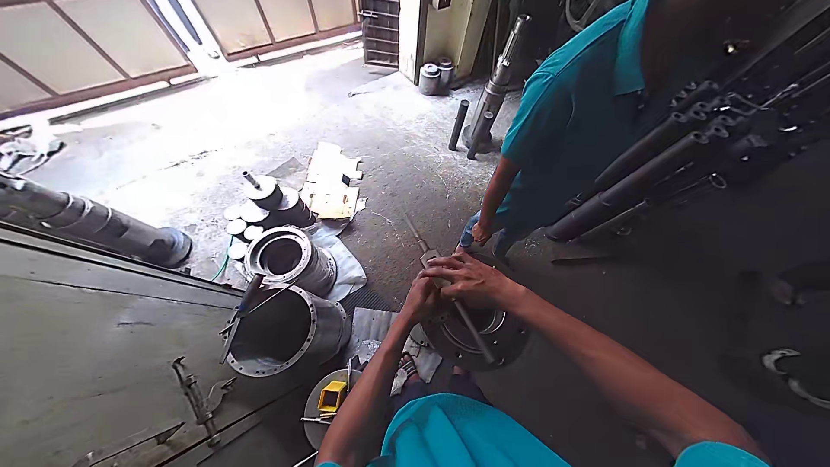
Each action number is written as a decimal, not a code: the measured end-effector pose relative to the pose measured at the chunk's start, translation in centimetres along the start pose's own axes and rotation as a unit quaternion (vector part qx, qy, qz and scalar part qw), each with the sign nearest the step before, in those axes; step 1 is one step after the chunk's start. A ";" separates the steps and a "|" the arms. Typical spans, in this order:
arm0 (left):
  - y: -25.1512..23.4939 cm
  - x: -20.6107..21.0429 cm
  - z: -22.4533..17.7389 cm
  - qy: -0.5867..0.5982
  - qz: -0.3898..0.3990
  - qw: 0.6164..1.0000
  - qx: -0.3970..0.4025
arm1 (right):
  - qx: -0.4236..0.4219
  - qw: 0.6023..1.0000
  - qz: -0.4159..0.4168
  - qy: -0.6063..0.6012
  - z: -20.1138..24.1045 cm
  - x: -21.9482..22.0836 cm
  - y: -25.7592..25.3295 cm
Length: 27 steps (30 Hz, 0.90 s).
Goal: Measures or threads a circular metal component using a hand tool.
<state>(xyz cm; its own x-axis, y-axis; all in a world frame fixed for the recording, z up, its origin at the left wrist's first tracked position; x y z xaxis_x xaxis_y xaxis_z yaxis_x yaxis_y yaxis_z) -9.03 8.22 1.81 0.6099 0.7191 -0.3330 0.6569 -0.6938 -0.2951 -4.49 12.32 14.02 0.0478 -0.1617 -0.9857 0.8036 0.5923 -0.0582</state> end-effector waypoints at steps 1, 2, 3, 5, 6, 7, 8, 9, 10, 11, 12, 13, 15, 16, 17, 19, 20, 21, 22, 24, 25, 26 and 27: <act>0.1 0.0 0.3 0.005 -0.002 1.000 -0.007 | 0.034 0.999 0.026 -0.003 -0.6 -0.1 0.1; 0.3 0.0 0.5 0.005 -0.007 1.000 -0.020 | 0.075 0.996 0.047 -0.007 -1.3 -0.2 0.3; 0.5 0.0 0.7 -0.004 -0.011 0.999 -0.038 | 0.110 0.993 0.049 -0.010 -2.2 -0.3 0.4; 0.9 -0.3 0.6 -0.036 -0.010 0.996 -0.079 | 0.170 0.983 0.037 -0.051 -4.0 -0.6 0.6; 1.0 -0.5 0.3 -0.058 -0.013 0.993 -0.098 | 0.197 0.976 0.030 -0.085 -4.9 -0.8 0.7; 1.0 -0.6 0.1 -0.073 -0.008 0.991 -0.116 | 0.222 0.968 0.034 -0.112 -5.6 -0.9 0.7; 1.2 -0.7 0.0 -0.081 0.001 0.988 -0.131 | 0.239 0.962 0.040 -0.129 -6.1 -1.0 0.5; 1.5 -0.6 -0.1 -0.084 0.019 0.985 -0.150 | 0.246 0.957 0.055 -0.142 -6.4 -1.2 0.2; 1.9 -0.6 -0.2 -0.078 0.030 0.983 -0.161 | 0.242 0.954 0.079 -0.156 -6.3 -1.3 -0.2; 2.5 -0.4 -0.4 -0.087 0.051 0.978 -0.182 | 0.232 0.953 0.096 -0.172 -5.9 -1.6 -0.6; 2.5 -0.4 -1.1 -0.099 0.077 0.972 -0.201 | 0.220 0.956 0.094 -0.170 -5.7 -2.2 -0.8; 2.3 -0.4 -2.3 -0.115 0.118 0.960 -0.228 | 0.213 0.961 0.079 -0.160 -5.7 -2.9 -0.8; 0.7 -0.5 -4.5 -0.111 0.158 0.955 -0.227 | 0.214 0.965 0.053 -0.145 -6.2 -4.6 -0.3; -0.6 -0.7 -5.3 -0.087 0.132 0.970 -0.182 | 0.220 0.963 0.050 -0.147 -6.6 -5.2 0.1; -2.0 -0.6 -5.8 -0.054 0.103 0.986 -0.121 | 0.231 0.960 0.051 -0.150 -7.2 -5.6 0.7; -4.5 -0.1 -6.7 -0.005 0.076 0.997 -0.017 | 0.257 0.952 0.050 -0.157 -8.5 -6.2 2.2; -5.7 0.2 -7.7 -0.006 0.076 0.997 0.022 | 0.273 0.948 0.044 -0.156 -9.3 -6.3 3.1; -7.0 0.6 -8.8 -0.009 0.083 0.996 0.042 | 0.291 0.943 0.032 -0.157 -10.2 -6.4 4.0; -8.2 1.3 -9.6 -0.007 0.091 0.994 0.056 | 0.311 0.937 0.013 -0.159 -11.3 -6.4 4.9; -10.6 3.5 -9.8 -0.007 0.096 0.990 0.107 | 0.344 0.925 -0.034 -0.159 -13.5 -6.2 7.4; -11.6 4.9 -9.2 -0.017 0.109 0.985 0.131 | 0.358 0.918 -0.056 -0.160 -14.4 -5.9 8.7; -12.4 6.3 -8.3 -0.035 0.129 0.980 0.148 | 0.375 0.910 -0.071 -0.162 -15.3 -5.4 10.1; -13.0 7.7 -7.0 -0.062 0.150 0.974 0.156 | 0.396 0.899 -0.079 -0.170 -16.0 -4.8 11.3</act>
<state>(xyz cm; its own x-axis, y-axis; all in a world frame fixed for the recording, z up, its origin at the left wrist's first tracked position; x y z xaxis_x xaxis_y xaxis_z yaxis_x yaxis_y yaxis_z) -9.77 23.10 9.37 0.6821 0.4861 -0.5463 0.2795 -0.8637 -0.4194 -5.10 32.43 15.56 -0.0344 -0.5054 -0.8622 0.9802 -0.1855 0.0696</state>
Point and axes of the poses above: each hand's wrist, its own y-axis away from the middle knuckle, its own x-axis out of the palm, z = x × y, the point moved 10 cm from there along -y, towards the middle knuckle, and after that the axes turned 9 degrees about x, right-handed, at the moved point
